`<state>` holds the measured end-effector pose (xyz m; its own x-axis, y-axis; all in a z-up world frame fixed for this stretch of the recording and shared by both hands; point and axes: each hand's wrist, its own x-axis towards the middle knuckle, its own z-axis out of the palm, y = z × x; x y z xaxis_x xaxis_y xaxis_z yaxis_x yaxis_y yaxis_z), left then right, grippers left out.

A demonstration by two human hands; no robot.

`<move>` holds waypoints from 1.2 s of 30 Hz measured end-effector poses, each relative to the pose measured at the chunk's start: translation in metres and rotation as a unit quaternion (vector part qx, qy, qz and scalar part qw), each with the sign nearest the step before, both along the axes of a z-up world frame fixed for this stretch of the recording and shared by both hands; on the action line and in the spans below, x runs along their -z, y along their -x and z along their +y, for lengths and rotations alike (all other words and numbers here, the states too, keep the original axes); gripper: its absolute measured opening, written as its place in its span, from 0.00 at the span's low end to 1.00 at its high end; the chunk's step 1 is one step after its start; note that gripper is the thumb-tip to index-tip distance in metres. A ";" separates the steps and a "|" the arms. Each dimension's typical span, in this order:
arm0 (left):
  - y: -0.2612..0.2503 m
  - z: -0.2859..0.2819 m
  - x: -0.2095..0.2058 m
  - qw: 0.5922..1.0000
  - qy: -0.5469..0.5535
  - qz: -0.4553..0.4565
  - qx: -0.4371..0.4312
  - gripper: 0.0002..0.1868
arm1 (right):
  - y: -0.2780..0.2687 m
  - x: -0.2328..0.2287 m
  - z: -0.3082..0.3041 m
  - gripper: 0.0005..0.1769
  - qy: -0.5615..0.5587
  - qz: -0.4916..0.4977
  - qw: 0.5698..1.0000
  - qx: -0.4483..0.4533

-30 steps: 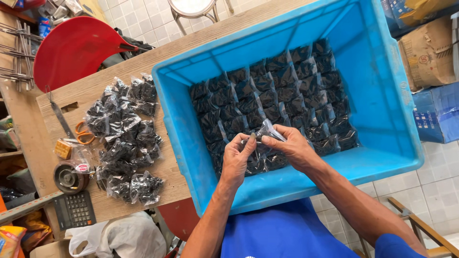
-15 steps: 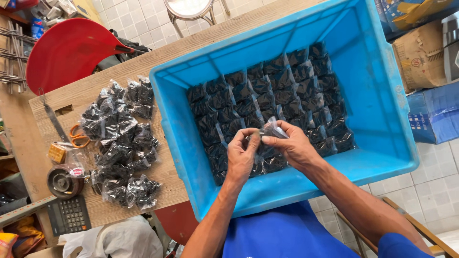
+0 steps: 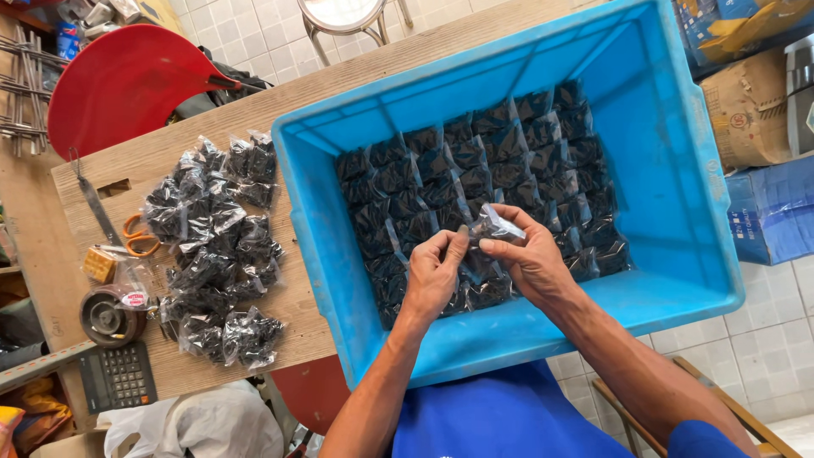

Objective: The person picks up small plastic bags containing black hardware components from a wooden table and places them into organized rows inside a blue plastic bin.

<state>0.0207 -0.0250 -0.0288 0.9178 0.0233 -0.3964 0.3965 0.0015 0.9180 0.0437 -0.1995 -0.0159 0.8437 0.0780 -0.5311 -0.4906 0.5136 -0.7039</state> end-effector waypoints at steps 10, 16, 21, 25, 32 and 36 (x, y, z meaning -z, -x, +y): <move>-0.001 -0.003 -0.034 0.996 0.088 0.003 -0.015 0.13 | -0.002 -0.014 0.001 0.36 -0.077 -0.015 0.996 -0.029; 0.004 0.004 -0.017 0.998 0.030 -0.027 -0.042 0.11 | -0.002 -0.012 0.009 0.20 0.019 0.035 0.997 -0.069; 0.005 -0.003 -0.017 0.997 0.068 0.008 -0.045 0.15 | -0.003 -0.011 0.008 0.22 0.030 0.015 0.998 -0.051; 0.001 -0.002 -0.019 0.992 0.107 0.017 -0.072 0.14 | -0.003 -0.011 0.008 0.20 0.029 0.022 0.998 -0.058; 0.000 0.002 -0.021 0.992 0.079 0.033 -0.088 0.10 | -0.003 -0.020 0.009 0.23 0.070 0.004 0.991 -0.115; 0.004 -0.002 0.000 0.995 0.017 0.030 -0.090 0.13 | -0.005 -0.017 0.008 0.22 0.061 0.026 0.989 -0.129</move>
